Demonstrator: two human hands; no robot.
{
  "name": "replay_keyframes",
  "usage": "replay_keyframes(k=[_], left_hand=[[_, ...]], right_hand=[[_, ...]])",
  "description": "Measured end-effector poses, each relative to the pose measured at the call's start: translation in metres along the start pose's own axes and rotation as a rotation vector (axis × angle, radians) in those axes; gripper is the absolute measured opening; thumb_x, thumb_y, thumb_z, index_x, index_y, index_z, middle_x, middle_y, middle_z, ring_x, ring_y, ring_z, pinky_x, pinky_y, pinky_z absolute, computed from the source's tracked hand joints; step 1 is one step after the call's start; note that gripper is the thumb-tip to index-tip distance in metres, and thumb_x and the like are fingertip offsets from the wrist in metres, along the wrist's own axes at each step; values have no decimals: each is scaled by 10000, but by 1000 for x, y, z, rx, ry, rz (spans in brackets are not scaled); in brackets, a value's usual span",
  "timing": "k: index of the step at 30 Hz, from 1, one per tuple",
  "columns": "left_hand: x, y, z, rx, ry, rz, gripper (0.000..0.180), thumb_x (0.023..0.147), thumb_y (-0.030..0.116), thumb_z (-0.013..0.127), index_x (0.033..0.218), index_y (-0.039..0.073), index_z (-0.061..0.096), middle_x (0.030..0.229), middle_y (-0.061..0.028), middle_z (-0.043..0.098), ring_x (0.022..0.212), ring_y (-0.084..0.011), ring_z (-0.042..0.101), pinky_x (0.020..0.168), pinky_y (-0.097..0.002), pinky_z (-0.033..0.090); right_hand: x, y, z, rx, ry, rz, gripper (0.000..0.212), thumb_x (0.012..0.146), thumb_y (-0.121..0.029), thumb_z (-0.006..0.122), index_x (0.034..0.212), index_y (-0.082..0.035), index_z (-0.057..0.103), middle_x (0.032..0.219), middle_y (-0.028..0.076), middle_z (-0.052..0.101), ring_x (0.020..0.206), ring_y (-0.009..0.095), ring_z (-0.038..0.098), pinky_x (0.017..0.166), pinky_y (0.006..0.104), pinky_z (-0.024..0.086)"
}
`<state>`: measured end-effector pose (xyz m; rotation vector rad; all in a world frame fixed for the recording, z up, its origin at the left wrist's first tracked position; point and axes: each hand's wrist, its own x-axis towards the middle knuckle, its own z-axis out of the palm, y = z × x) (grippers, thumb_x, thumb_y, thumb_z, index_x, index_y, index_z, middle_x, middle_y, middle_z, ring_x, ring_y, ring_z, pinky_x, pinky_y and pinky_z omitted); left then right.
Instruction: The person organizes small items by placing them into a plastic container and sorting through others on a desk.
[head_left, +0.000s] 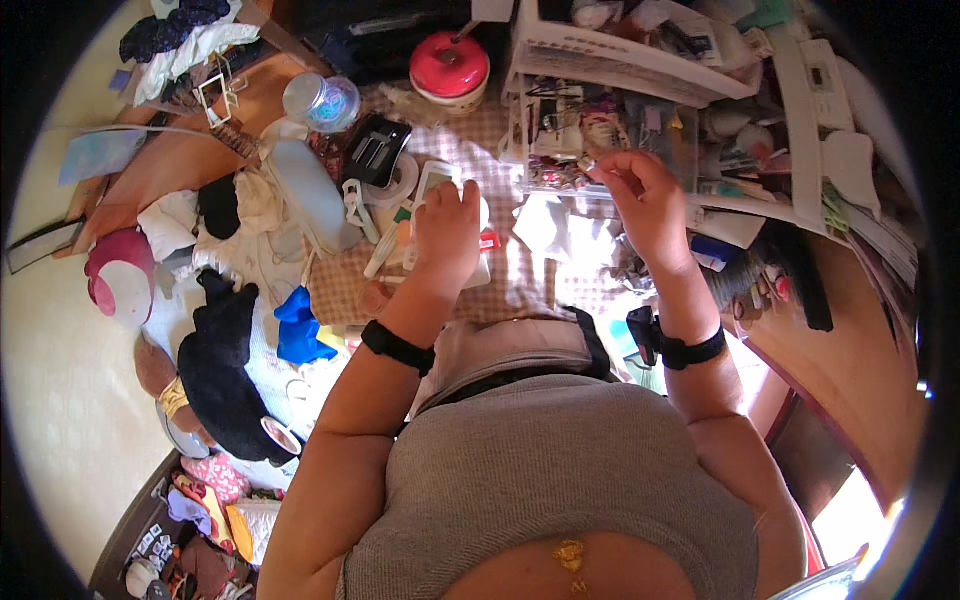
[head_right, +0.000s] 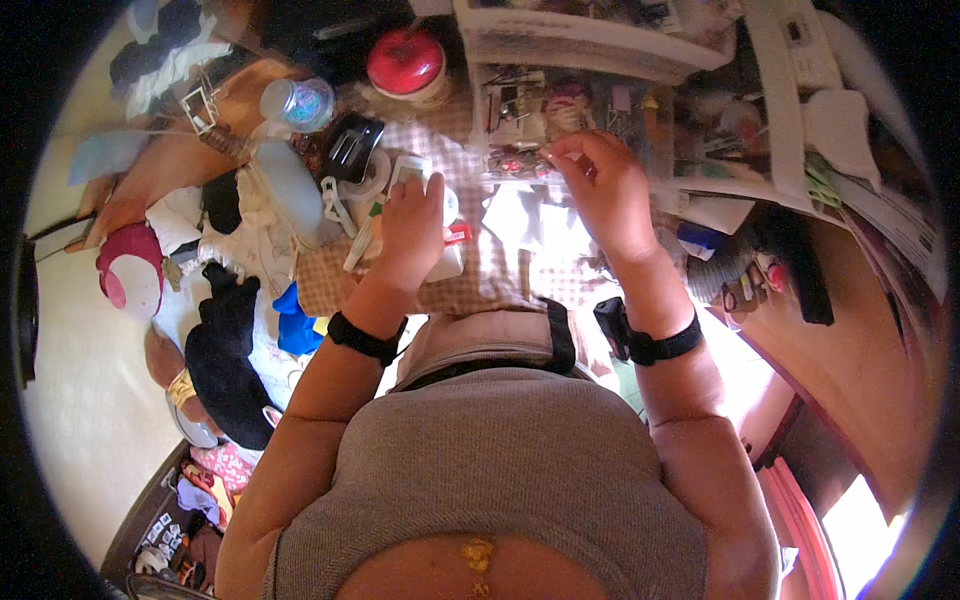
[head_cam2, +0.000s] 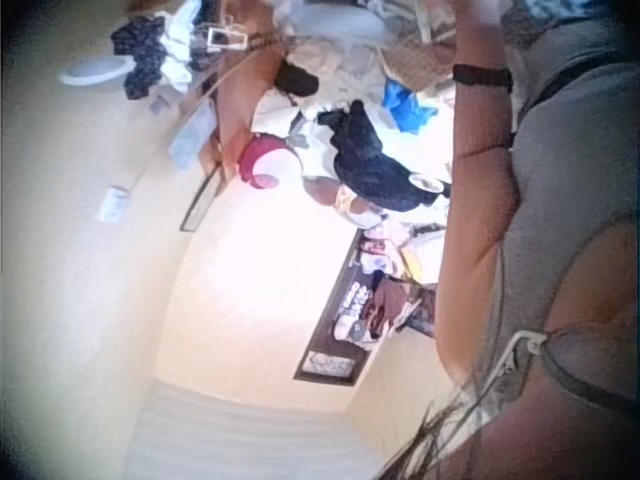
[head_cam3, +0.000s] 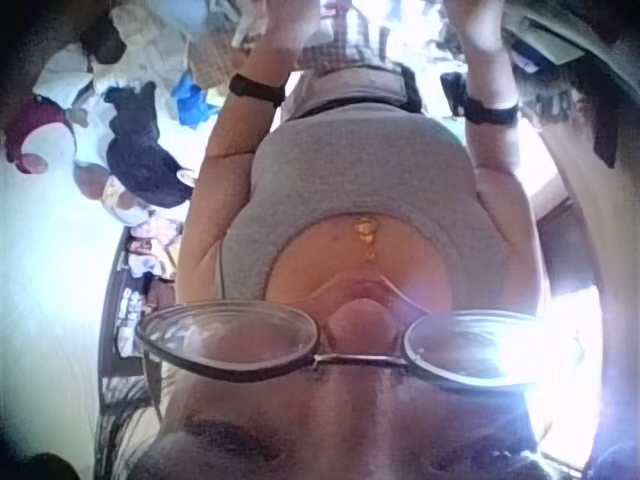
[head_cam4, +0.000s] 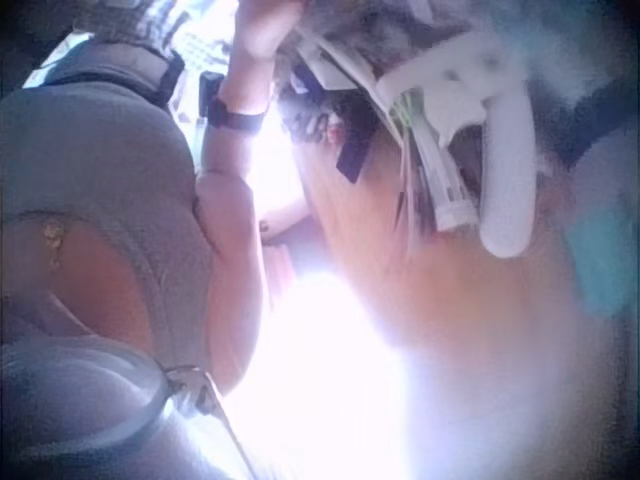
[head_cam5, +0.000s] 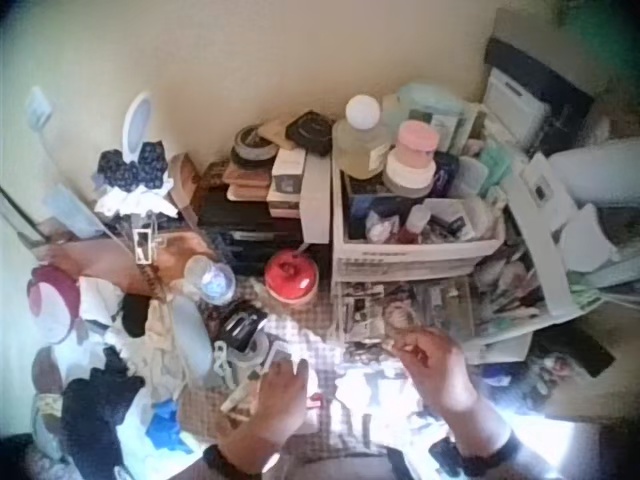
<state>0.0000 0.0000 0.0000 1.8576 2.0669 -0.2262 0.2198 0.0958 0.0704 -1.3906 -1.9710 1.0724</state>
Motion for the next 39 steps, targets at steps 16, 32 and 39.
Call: replay_keyframes(k=[16, 32, 39], left_hand=[[46, 83, -102, -313, 380, 439, 727, 612, 235, 765, 1224, 3, 448, 1126, -226, 495, 1046, -373, 495, 902, -419, 436], [93, 118, -72, -416, 352, 577, 524, 661, -7, 688, 1150, -37, 500, 1178, -212, 500, 1086, -387, 491, 895, -387, 447], [84, 112, -64, -488, 443, 484, 380, 627, 45, 712, 960, -55, 560, 1090, -192, 529, 1046, -373, 497, 865, -391, 446]], right_hand=[[14, 35, -14, -571, 190, -212, 258, 702, -77, 635, 958, -95, 661, 946, 88, 596, 929, 304, 525, 827, 389, 423], [10, 64, -27, -449, 255, -218, 487, 685, -174, 694, 1151, -92, 578, 1195, 117, 530, 1072, 317, 479, 936, 408, 392], [6, 49, -26, -354, 280, -204, 380, 690, -78, 669, 1065, -68, 607, 1213, 114, 513, 1125, 343, 442, 975, 420, 359]])
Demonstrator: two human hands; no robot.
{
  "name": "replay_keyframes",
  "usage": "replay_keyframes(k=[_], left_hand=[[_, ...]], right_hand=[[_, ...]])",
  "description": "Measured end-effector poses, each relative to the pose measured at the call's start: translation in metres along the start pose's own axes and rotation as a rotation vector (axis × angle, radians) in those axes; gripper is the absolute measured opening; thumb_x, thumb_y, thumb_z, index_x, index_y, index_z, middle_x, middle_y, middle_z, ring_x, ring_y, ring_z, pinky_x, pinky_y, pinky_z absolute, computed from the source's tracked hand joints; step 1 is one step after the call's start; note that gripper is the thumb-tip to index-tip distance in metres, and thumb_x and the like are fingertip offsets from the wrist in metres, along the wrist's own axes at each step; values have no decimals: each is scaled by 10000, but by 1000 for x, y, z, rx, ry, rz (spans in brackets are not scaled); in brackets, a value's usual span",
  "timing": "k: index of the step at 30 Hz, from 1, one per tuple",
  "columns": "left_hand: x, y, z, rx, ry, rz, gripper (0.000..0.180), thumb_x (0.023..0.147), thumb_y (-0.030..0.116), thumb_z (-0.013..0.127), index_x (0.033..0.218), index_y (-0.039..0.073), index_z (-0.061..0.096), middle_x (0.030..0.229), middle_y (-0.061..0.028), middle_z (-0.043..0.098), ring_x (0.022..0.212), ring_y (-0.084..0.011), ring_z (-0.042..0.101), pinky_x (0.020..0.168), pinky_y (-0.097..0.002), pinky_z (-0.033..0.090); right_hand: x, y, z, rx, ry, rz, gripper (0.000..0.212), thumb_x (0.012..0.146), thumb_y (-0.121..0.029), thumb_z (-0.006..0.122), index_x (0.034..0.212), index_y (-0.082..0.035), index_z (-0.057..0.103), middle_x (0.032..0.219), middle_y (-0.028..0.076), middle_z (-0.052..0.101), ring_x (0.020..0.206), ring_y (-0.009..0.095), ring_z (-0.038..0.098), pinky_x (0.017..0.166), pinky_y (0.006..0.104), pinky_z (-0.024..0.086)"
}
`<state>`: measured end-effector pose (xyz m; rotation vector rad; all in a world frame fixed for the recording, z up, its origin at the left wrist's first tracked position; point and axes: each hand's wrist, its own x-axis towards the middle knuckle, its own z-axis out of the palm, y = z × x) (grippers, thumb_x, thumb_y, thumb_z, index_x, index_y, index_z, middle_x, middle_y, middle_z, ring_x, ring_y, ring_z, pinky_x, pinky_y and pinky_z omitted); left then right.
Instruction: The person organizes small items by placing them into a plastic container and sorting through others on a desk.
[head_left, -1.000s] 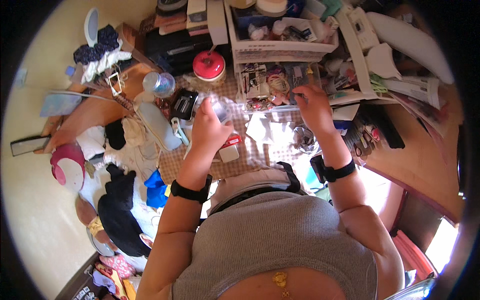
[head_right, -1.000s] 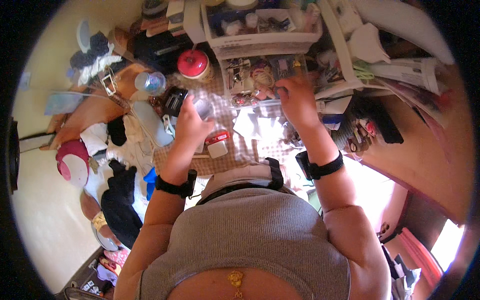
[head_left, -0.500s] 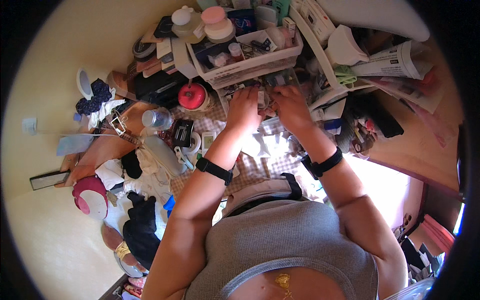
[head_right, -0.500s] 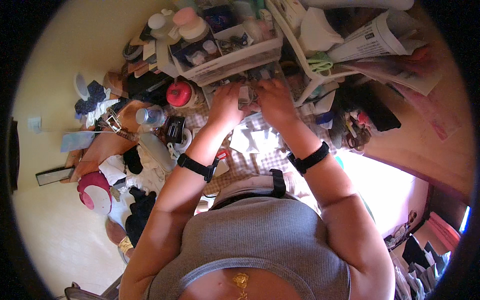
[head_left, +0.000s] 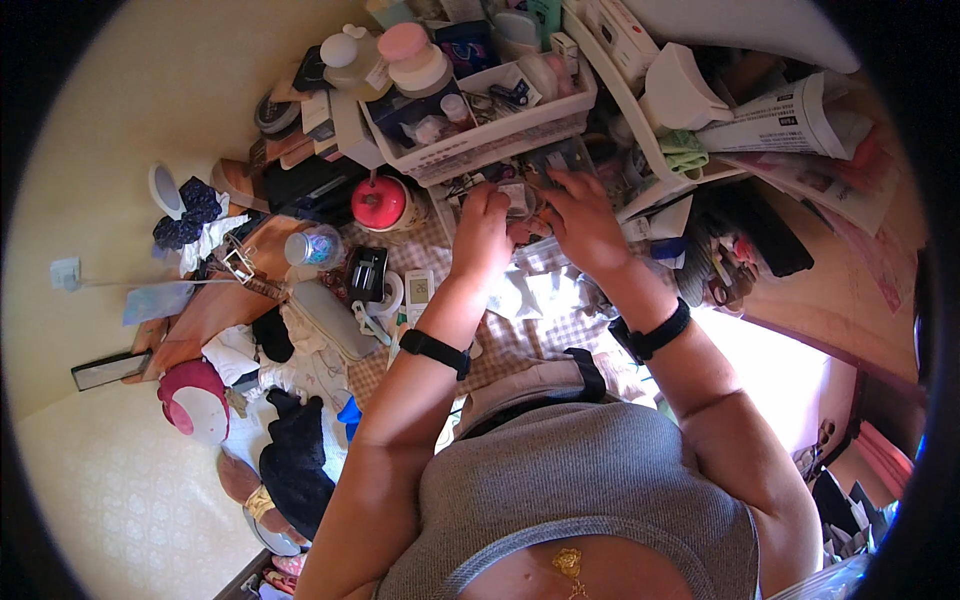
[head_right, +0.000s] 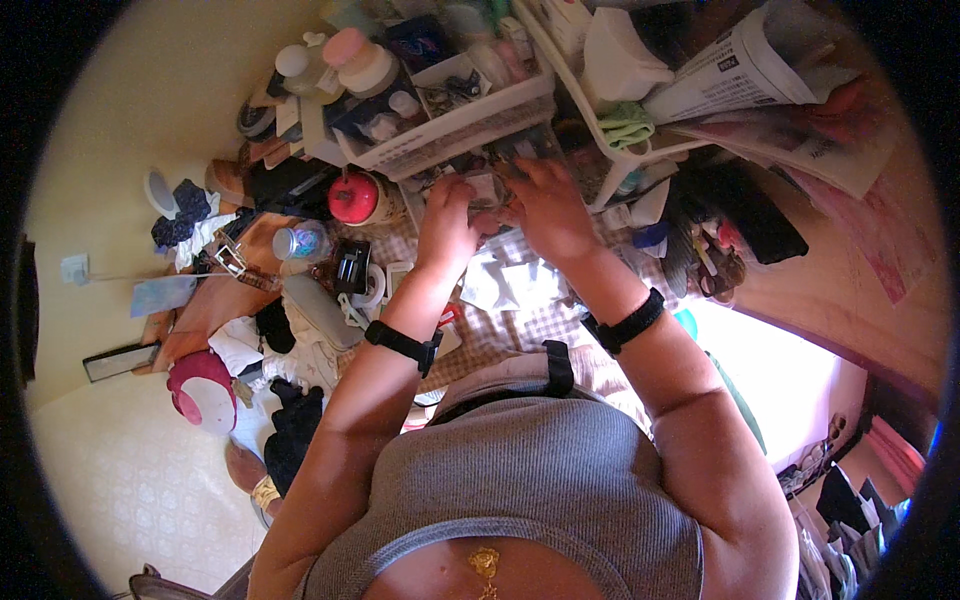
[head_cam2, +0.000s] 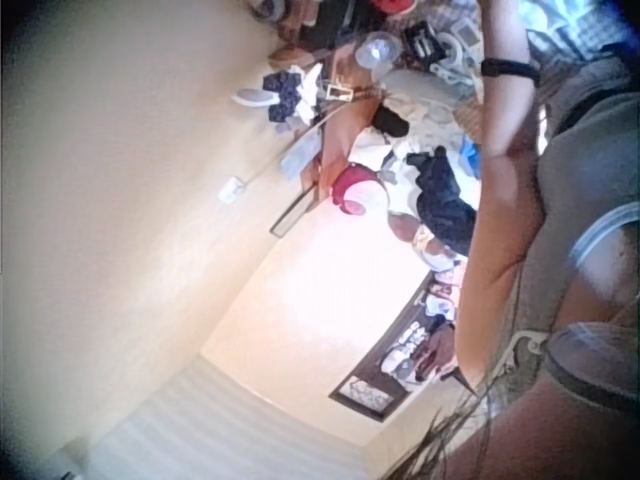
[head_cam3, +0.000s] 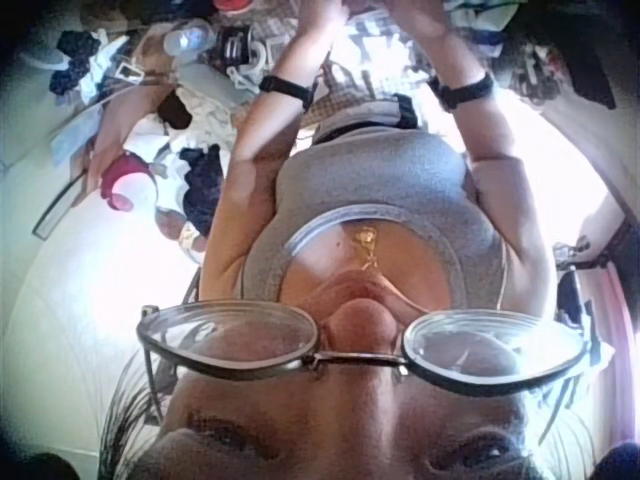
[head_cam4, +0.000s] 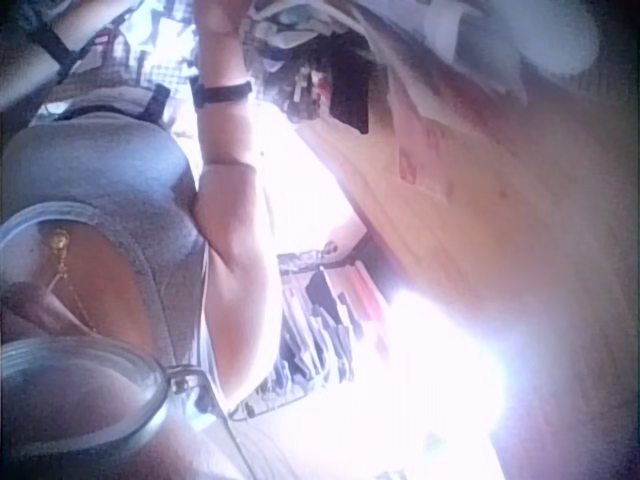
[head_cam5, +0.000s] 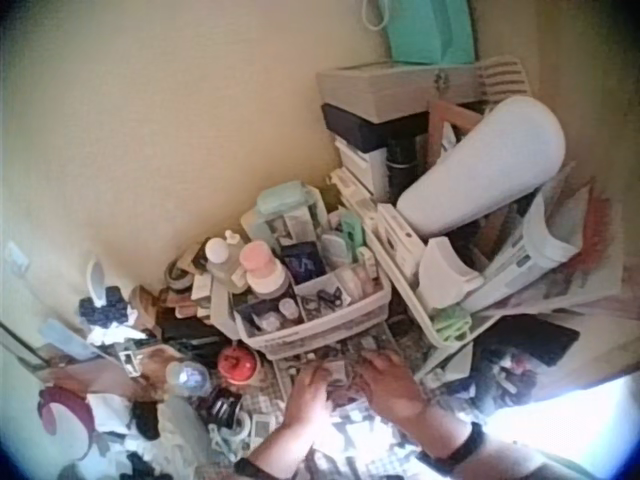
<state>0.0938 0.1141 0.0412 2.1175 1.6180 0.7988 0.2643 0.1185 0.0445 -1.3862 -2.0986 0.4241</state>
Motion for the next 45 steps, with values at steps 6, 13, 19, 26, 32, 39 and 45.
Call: replay_keyframes(k=[6, 13, 19, 26, 32, 39, 45], left_hand=[[-6, 2, -15, 211, 31, 147, 406, 613, 187, 764, 913, -19, 584, 1101, -162, 538, 1020, -345, 493, 881, -406, 418], [-51, 3, -43, 392, 3, -48, 889, 545, 305, 840, 1296, 95, 413, 1296, -188, 409, 1179, -369, 412, 975, -474, 354], [-42, -9, -44, 255, -8, -204, 907, 649, 297, 795, 1363, 44, 295, 1289, -258, 420, 1172, -394, 449, 995, -413, 388], [-22, -37, -38, 158, 171, -312, 764, 698, 243, 769, 1286, -17, 356, 1222, -252, 459, 1093, -388, 500, 892, -413, 444], [2, -41, -35, 188, 260, -327, 727, 689, 201, 767, 1244, 11, 337, 1105, -235, 462, 922, -438, 535, 731, -443, 479], [12, -48, -37, 249, 219, -355, 702, 706, 320, 753, 1176, -28, 363, 1037, -277, 547, 939, -431, 559, 745, -455, 477], [21, -49, -36, 298, 122, -501, 607, 789, 252, 662, 1178, -60, 316, 773, -251, 629, 695, -422, 617, 558, -480, 483]], right_hand=[[-15, -12, -16, -17, -70, -53, 452, 631, -94, 719, 1069, -89, 603, 1211, 103, 514, 1161, 326, 425, 992, 419, 346], [-25, 4, -8, -78, -52, -60, 446, 621, -35, 664, 1053, -119, 589, 1173, 74, 525, 1144, 315, 435, 973, 441, 339], [-11, 1, -9, -165, 75, -28, 429, 656, -74, 690, 1062, -156, 577, 1103, 42, 539, 1041, 307, 469, 874, 447, 372], [21, -1, 10, -140, 110, 83, 318, 703, -86, 673, 998, -144, 570, 1028, 67, 531, 991, 313, 475, 850, 438, 388], [29, 11, 19, -58, 161, 84, 200, 707, -32, 637, 885, -93, 567, 927, 113, 564, 868, 321, 533, 750, 415, 423], [22, 12, 23, 100, 130, -11, 215, 734, 1, 565, 927, -91, 587, 944, 124, 559, 904, 333, 526, 797, 422, 438], [31, 4, 20, 92, 72, 4, 323, 741, -1, 563, 1057, -65, 555, 1006, 115, 568, 1010, 319, 498, 894, 413, 407]])
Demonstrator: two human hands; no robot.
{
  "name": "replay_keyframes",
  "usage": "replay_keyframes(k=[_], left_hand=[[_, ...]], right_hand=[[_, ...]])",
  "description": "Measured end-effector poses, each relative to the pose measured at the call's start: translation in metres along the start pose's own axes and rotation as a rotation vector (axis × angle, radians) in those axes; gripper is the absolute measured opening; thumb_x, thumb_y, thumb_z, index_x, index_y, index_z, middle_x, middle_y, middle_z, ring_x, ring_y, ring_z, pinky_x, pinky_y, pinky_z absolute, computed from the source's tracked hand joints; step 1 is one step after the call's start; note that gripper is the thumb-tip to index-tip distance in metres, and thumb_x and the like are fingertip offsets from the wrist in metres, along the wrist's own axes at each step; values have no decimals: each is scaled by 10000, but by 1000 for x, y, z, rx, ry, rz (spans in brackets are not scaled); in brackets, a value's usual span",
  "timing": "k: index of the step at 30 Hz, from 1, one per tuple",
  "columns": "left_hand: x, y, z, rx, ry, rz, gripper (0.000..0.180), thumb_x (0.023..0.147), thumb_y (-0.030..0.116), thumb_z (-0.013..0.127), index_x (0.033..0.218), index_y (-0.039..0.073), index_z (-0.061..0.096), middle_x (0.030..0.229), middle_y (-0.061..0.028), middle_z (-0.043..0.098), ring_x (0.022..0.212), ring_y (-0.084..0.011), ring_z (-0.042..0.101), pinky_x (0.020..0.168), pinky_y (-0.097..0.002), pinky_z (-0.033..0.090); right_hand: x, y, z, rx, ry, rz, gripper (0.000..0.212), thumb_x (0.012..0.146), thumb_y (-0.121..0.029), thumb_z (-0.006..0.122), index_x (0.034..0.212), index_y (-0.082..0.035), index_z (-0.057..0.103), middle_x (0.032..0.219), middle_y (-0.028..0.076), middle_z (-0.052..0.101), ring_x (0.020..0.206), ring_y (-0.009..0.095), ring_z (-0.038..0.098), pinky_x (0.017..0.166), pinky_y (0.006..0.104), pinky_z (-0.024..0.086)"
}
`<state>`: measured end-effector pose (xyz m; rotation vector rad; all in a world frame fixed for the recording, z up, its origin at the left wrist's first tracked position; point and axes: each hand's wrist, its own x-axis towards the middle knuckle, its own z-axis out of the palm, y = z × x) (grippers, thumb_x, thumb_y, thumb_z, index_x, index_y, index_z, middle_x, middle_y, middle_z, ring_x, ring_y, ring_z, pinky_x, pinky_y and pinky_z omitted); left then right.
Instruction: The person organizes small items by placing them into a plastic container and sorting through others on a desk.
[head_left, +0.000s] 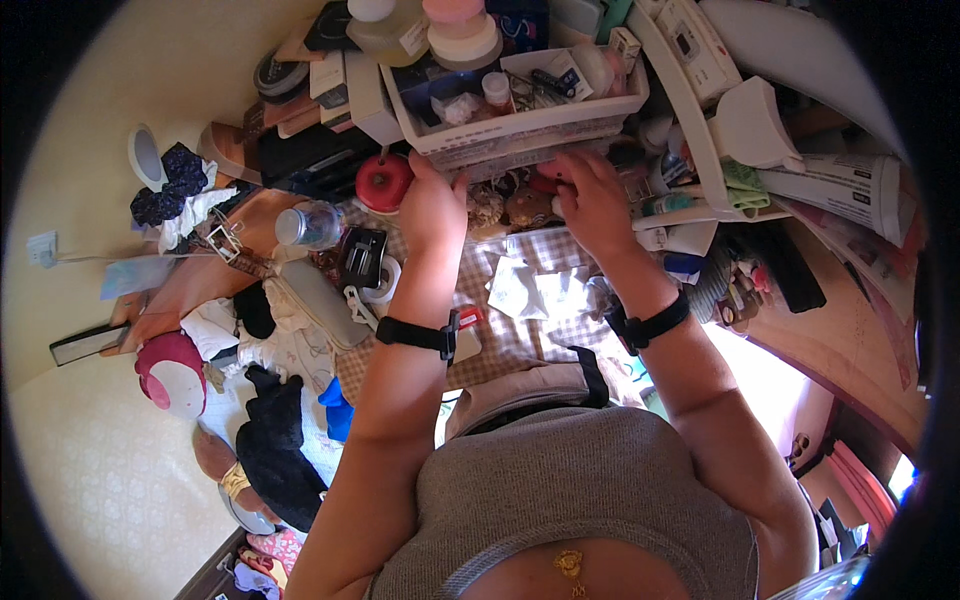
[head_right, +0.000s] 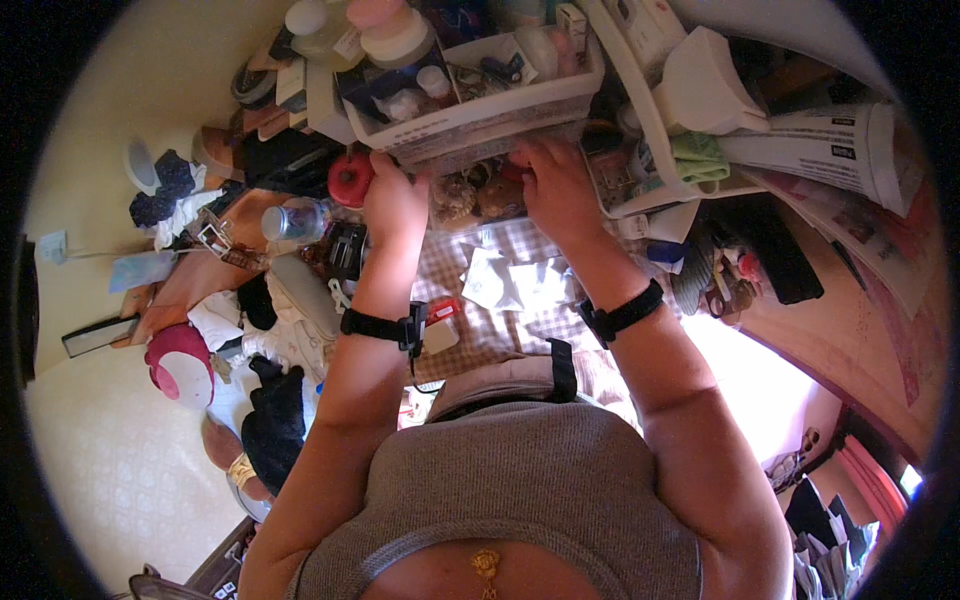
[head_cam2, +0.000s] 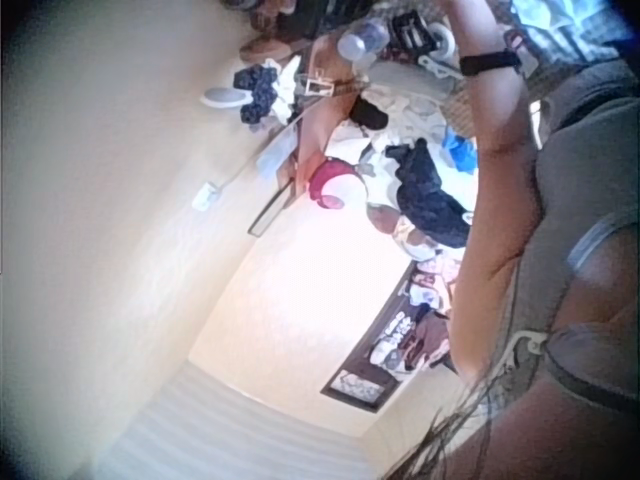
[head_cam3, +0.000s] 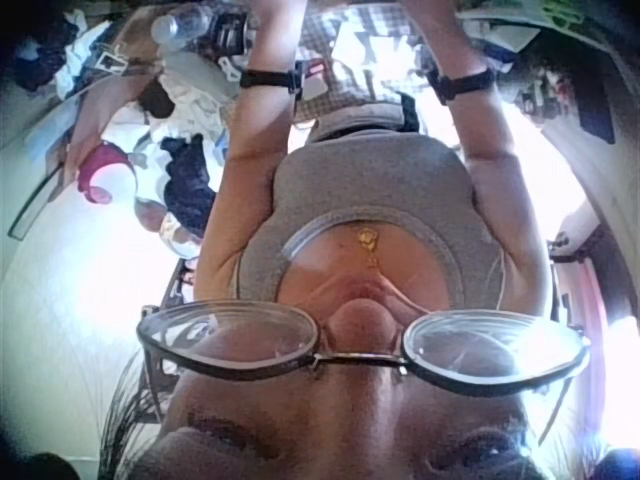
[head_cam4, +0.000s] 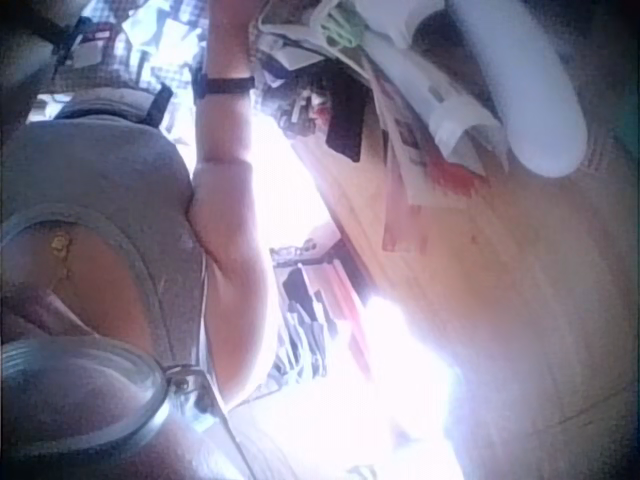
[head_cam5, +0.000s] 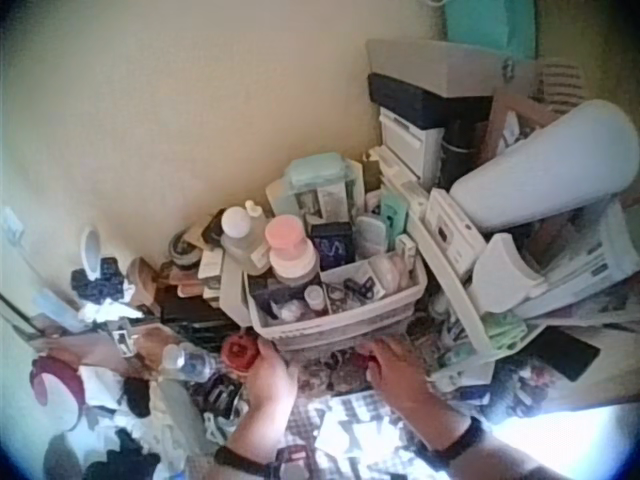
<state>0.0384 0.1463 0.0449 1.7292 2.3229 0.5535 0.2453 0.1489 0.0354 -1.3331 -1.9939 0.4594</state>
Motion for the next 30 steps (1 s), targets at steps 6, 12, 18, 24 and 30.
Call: replay_keyframes(k=[6, 12, 18, 24, 30], left_hand=[[7, -4, 6, -116, 15, 9, 507, 809, 150, 597, 1171, -66, 315, 758, -235, 632, 679, -384, 632, 554, -456, 484], [-48, -18, 21, -294, 46, 142, 372, 780, 67, 612, 1094, 2, 424, 892, -173, 600, 777, -322, 599, 663, -403, 485], [-41, -20, 24, -167, -34, 482, 414, 746, 54, 607, 1148, 32, 512, 1078, -205, 555, 995, -381, 522, 876, -442, 426], [-17, -15, 17, -127, -140, 452, 429, 727, 11, 545, 1155, 9, 508, 1095, -219, 550, 1015, -390, 517, 881, -438, 440], [-19, -10, 14, -137, -125, 464, 436, 720, -28, 471, 1149, 29, 526, 1060, -210, 570, 1024, -390, 520, 872, -426, 452]], right_hand=[[-8, 0, 9, -92, -41, -13, 444, 709, -23, 623, 1143, -74, 540, 1173, 134, 523, 1089, 327, 497, 943, 388, 404], [-55, -2, 40, -240, -261, -112, 224, 714, -71, 571, 934, -84, 609, 949, 93, 592, 915, 300, 555, 816, 413, 434], [-54, 5, 51, -285, -240, -145, 130, 713, -99, 534, 828, -91, 594, 821, 87, 568, 827, 293, 568, 695, 426, 453], [-73, -3, 33, -270, -279, -132, 160, 711, -107, 522, 856, -97, 588, 822, 109, 546, 808, 311, 558, 687, 423, 457], [-59, -1, 27, -314, -329, -176, 148, 723, -98, 530, 859, -91, 587, 854, 103, 559, 817, 304, 562, 704, 421, 461]])
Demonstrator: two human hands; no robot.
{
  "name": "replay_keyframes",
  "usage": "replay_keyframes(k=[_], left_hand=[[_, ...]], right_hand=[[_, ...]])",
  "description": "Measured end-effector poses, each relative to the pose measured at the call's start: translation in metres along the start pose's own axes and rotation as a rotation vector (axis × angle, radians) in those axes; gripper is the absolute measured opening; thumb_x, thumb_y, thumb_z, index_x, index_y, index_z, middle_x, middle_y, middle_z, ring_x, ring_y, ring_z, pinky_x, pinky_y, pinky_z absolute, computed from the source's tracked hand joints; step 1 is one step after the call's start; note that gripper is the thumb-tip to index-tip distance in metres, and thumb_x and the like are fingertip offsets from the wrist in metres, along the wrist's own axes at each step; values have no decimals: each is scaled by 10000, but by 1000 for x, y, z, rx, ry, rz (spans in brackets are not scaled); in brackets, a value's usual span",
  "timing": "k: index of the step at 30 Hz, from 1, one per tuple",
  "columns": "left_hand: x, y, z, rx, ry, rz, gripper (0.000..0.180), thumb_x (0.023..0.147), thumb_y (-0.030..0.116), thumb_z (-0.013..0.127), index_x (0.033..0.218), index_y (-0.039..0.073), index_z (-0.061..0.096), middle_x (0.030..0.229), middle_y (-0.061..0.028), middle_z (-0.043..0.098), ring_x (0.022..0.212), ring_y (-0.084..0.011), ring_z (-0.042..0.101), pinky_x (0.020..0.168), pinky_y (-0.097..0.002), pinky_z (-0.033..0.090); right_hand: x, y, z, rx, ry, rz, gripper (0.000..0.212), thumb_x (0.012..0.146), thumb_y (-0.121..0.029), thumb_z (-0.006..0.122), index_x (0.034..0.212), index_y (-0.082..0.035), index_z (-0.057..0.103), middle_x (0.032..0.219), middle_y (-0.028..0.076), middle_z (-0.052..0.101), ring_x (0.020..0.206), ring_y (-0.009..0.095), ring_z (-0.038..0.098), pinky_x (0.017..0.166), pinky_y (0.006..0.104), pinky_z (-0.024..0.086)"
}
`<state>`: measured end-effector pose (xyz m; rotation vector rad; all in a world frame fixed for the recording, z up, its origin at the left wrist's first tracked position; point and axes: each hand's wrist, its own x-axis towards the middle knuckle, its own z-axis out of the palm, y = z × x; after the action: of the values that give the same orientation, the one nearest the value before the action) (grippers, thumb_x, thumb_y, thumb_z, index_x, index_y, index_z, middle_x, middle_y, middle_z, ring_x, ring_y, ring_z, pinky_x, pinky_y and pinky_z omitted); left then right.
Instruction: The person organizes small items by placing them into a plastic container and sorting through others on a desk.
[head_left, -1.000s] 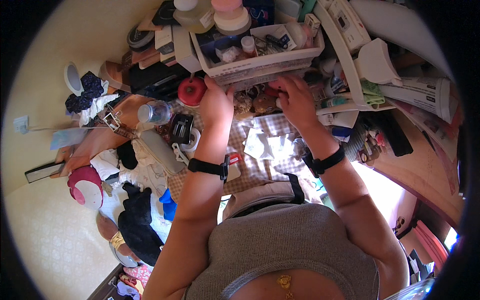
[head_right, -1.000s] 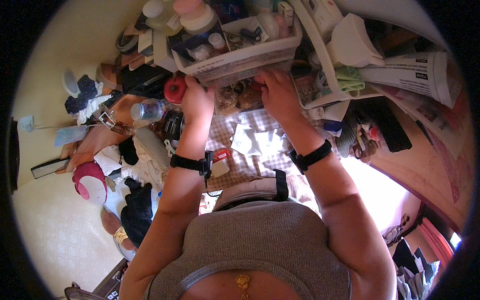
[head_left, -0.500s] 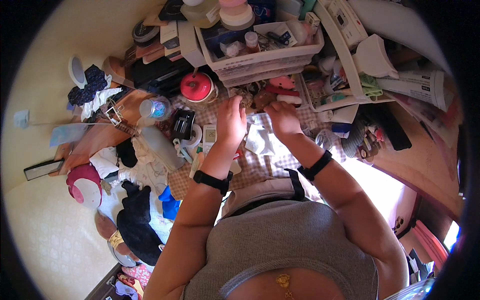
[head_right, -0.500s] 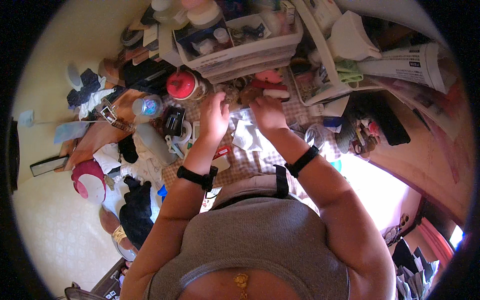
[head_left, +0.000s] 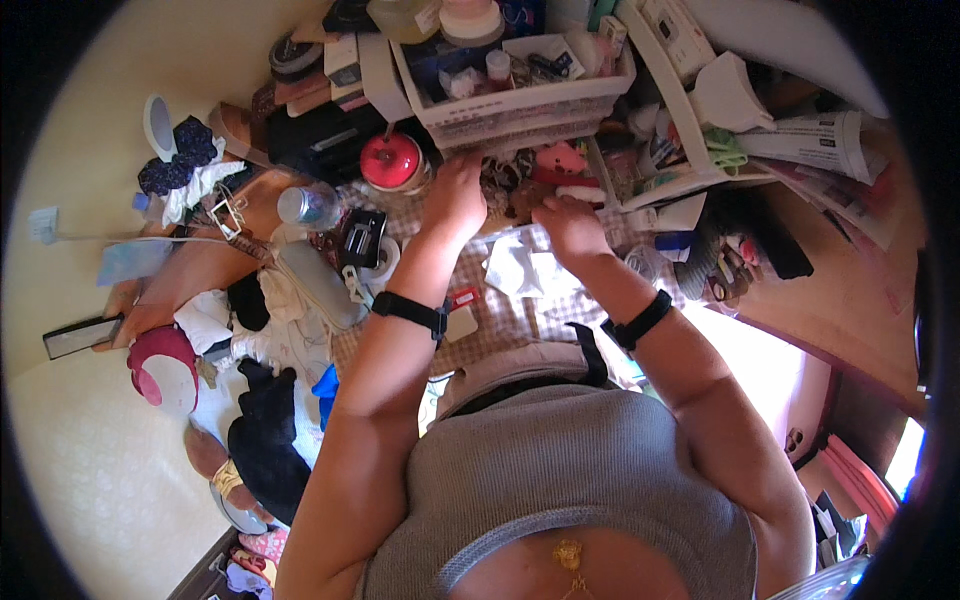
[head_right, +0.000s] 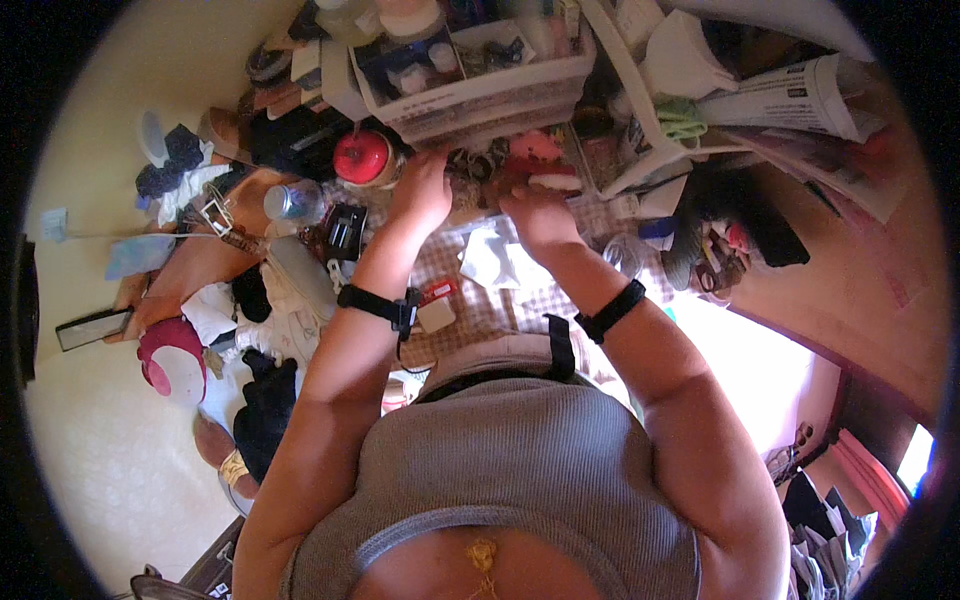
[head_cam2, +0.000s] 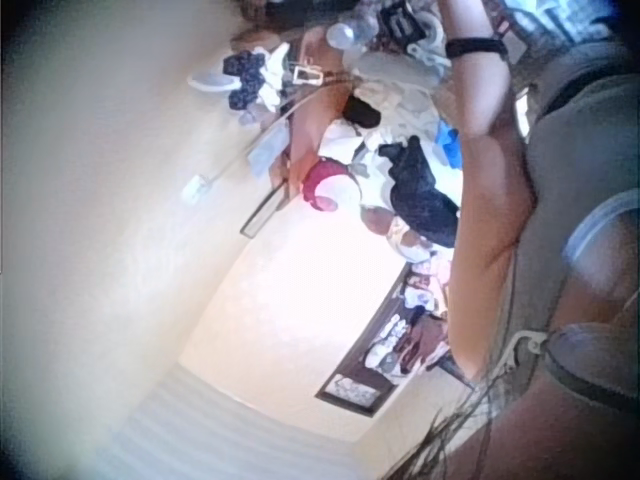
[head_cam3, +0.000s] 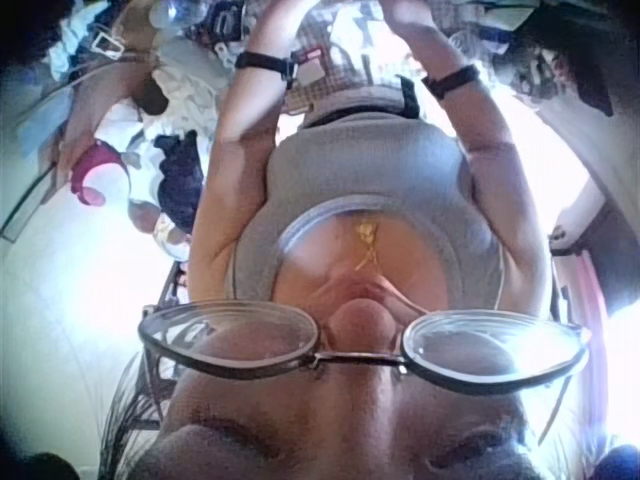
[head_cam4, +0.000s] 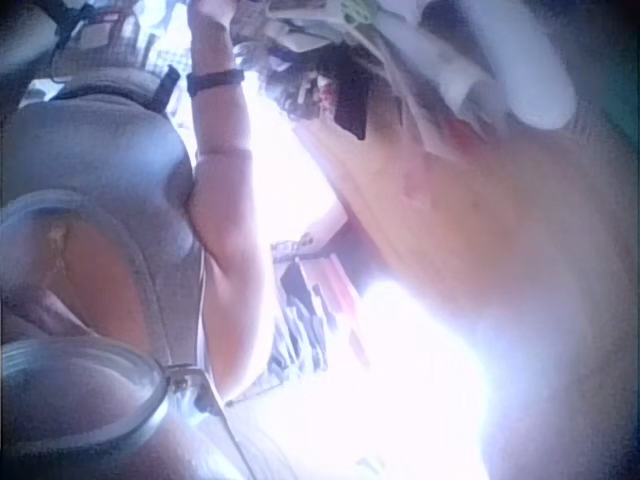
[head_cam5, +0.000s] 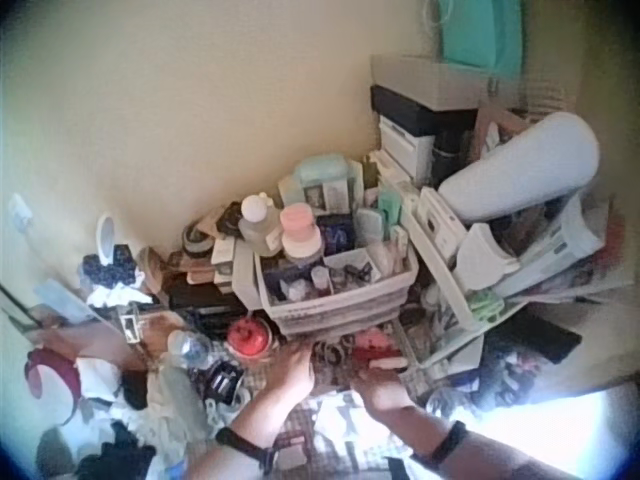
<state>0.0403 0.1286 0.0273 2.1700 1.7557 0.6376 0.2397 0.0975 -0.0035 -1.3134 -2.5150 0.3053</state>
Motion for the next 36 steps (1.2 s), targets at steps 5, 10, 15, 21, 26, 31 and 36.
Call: replay_keyframes(k=[5, 10, 15, 21, 26, 31, 36], left_hand=[[3, -18, 1, -5, -64, 70, 460, 712, -34, 477, 1165, 32, 518, 1092, -193, 568, 1045, -362, 524, 876, -410, 453], [-1, -24, 5, 44, -66, 61, 521, 707, -30, 488, 1221, 58, 490, 1156, -163, 553, 1075, -343, 518, 907, -389, 451], [-2, -32, 7, 38, -102, 114, 556, 721, -19, 496, 1265, 88, 454, 1215, -138, 524, 1127, -327, 484, 934, -375, 436], [-3, -35, 4, -3, -104, 122, 557, 769, -45, 474, 1309, 78, 421, 1232, -199, 498, 1128, -353, 483, 946, -389, 420], [-3, -45, 5, -9, -74, 191, 599, 693, -65, 523, 1277, 37, 443, 1218, -163, 511, 1124, -333, 479, 947, -357, 425], [-5, -35, -2, -2, -117, 151, 578, 739, -30, 516, 1303, 65, 430, 1230, -176, 505, 1121, -348, 483, 945, -372, 421], [-21, -16, -7, -23, -132, 27, 493, 779, 33, 543, 1265, 84, 480, 1195, -171, 530, 1083, -353, 509, 910, -394, 438]], right_hand=[[-2, -3, 2, 27, -16, 20, 168, 719, -89, 537, 878, -103, 590, 875, 92, 566, 851, 299, 565, 702, 421, 470], [-14, -3, 13, -24, 1, 14, 208, 718, -95, 541, 920, -110, 591, 883, 80, 569, 856, 293, 560, 701, 416, 477], [-8, -3, 10, -42, -3, -36, 221, 719, -101, 537, 933, -120, 589, 878, 72, 558, 836, 292, 553, 694, 411, 479], [2, -9, 6, -4, 53, -58, 204, 700, -102, 539, 900, -108, 584, 824, 71, 552, 815, 292, 547, 678, 401, 475], [-6, -7, 11, 7, 35, -39, 198, 701, -104, 545, 891, -115, 601, 823, 71, 554, 820, 292, 545, 679, 407, 471], [-14, 7, 12, -10, 9, -69, 215, 706, -96, 552, 913, -122, 606, 866, 68, 577, 818, 294, 551, 680, 400, 475], [-7, 5, 17, -5, 24, -90, 237, 701, -86, 560, 929, -126, 610, 894, 69, 589, 823, 290, 561, 685, 392, 478]])
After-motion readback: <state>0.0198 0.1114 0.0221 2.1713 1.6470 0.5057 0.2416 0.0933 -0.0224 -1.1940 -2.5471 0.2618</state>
